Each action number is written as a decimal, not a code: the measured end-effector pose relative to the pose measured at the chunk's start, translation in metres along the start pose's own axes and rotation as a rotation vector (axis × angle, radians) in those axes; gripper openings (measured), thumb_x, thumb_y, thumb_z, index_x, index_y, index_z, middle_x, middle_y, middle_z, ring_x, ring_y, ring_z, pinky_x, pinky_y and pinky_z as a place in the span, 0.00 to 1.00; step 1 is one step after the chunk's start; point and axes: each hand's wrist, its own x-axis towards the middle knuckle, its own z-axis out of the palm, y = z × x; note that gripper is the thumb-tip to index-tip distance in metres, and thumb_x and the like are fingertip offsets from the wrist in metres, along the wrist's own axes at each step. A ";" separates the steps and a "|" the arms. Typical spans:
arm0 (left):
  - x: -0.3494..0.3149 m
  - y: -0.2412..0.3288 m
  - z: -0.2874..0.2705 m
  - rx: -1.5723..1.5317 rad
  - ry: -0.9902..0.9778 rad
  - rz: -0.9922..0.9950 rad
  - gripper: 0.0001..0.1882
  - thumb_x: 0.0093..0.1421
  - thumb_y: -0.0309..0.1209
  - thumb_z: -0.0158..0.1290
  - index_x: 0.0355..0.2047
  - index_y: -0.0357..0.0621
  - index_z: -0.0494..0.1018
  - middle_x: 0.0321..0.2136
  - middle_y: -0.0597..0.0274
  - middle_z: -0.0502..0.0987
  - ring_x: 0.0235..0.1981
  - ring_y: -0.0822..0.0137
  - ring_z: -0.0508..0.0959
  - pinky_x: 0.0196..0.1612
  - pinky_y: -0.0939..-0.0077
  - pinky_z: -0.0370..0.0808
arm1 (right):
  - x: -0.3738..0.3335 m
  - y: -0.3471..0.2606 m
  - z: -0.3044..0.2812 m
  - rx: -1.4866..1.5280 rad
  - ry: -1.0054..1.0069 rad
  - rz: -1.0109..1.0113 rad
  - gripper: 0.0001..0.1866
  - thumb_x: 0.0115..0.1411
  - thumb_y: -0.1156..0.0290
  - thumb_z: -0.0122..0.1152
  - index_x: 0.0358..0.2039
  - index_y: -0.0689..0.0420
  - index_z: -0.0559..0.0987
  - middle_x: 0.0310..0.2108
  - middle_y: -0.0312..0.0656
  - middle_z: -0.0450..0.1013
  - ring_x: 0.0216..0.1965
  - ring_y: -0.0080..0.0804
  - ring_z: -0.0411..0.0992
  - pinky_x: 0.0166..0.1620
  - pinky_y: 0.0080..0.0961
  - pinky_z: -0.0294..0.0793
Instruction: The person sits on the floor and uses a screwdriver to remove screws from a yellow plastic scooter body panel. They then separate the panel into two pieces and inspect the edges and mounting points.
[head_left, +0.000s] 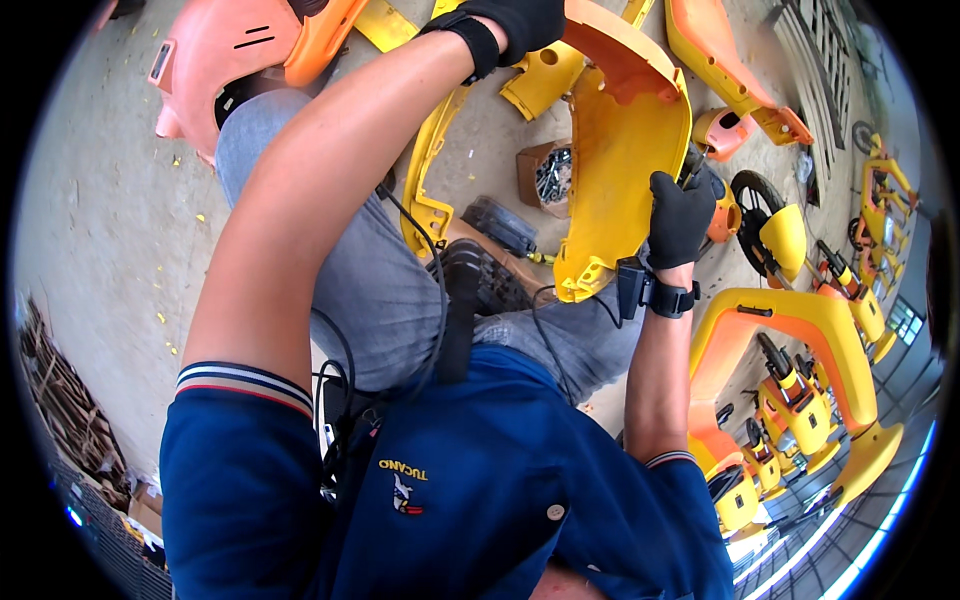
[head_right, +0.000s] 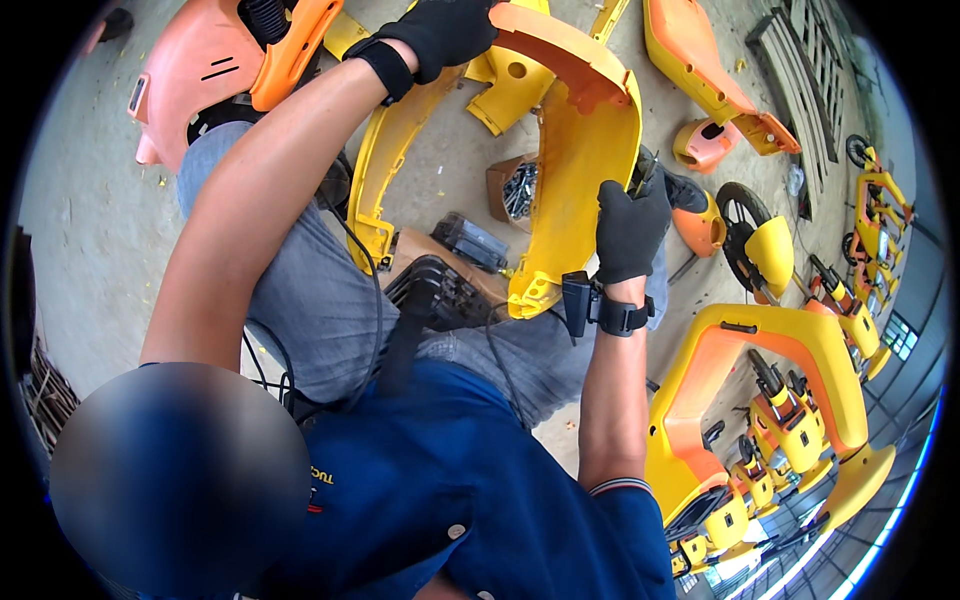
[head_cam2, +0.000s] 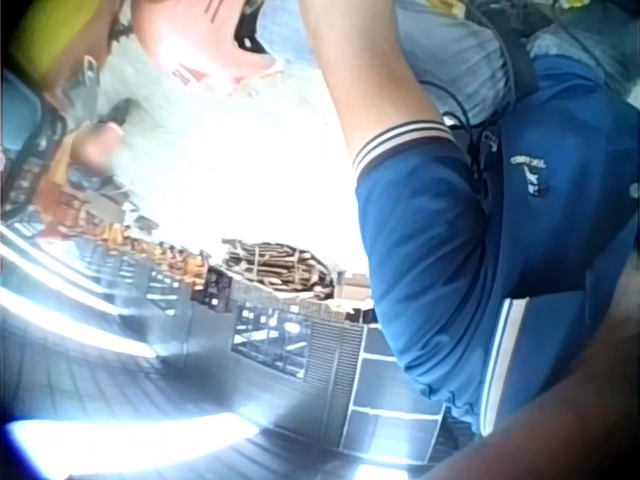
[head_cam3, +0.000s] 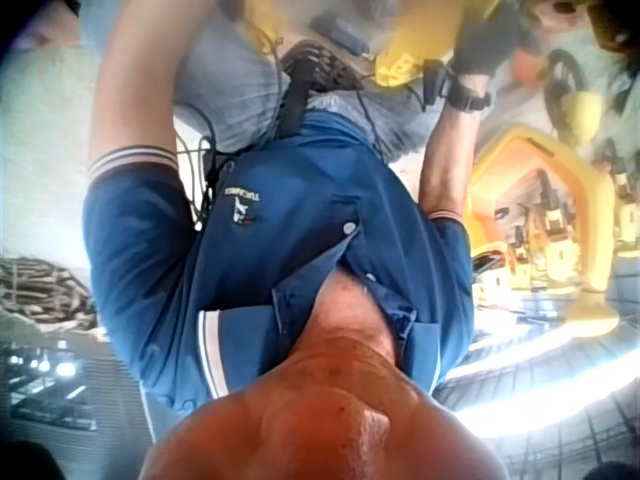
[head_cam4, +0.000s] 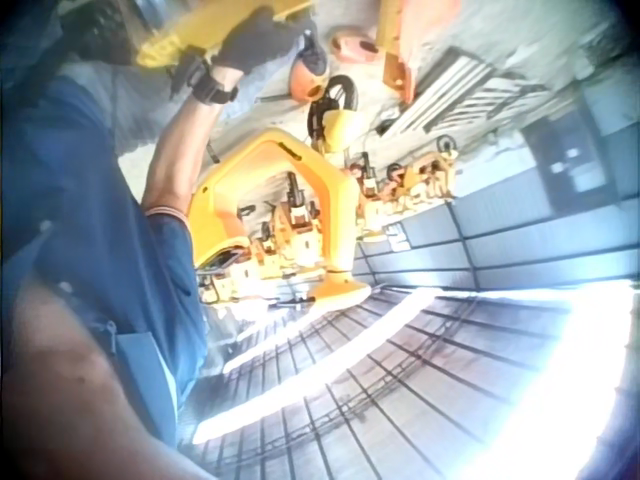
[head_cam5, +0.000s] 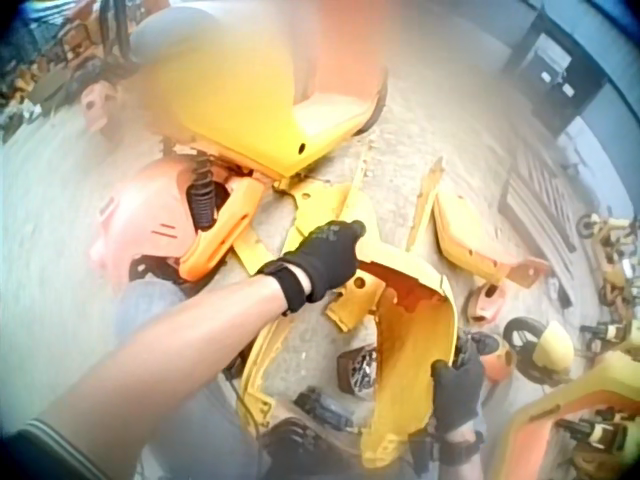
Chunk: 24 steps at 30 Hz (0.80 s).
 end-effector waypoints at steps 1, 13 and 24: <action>0.002 0.000 0.001 -0.015 0.001 -0.012 0.20 0.53 0.20 0.49 0.48 0.36 0.74 0.40 0.39 0.79 0.44 0.44 0.79 0.47 0.60 0.75 | 0.000 -0.002 0.000 0.005 0.001 0.007 0.22 0.50 0.79 0.53 0.48 0.66 0.76 0.37 0.40 0.77 0.36 0.25 0.74 0.42 0.22 0.73; -0.009 0.011 0.004 -0.008 0.009 -0.027 0.28 0.45 0.24 0.65 0.49 0.38 0.72 0.40 0.41 0.77 0.44 0.44 0.78 0.46 0.59 0.75 | 0.009 0.003 -0.002 0.175 -0.001 0.096 0.21 0.51 0.79 0.55 0.47 0.66 0.76 0.36 0.38 0.77 0.34 0.22 0.72 0.39 0.19 0.72; -0.019 0.008 0.020 -0.070 0.061 -0.122 0.18 0.55 0.27 0.52 0.48 0.41 0.73 0.41 0.41 0.77 0.44 0.44 0.77 0.47 0.57 0.74 | 0.010 -0.001 -0.006 0.090 -0.036 0.094 0.20 0.52 0.81 0.55 0.48 0.64 0.76 0.39 0.39 0.78 0.36 0.24 0.75 0.41 0.21 0.74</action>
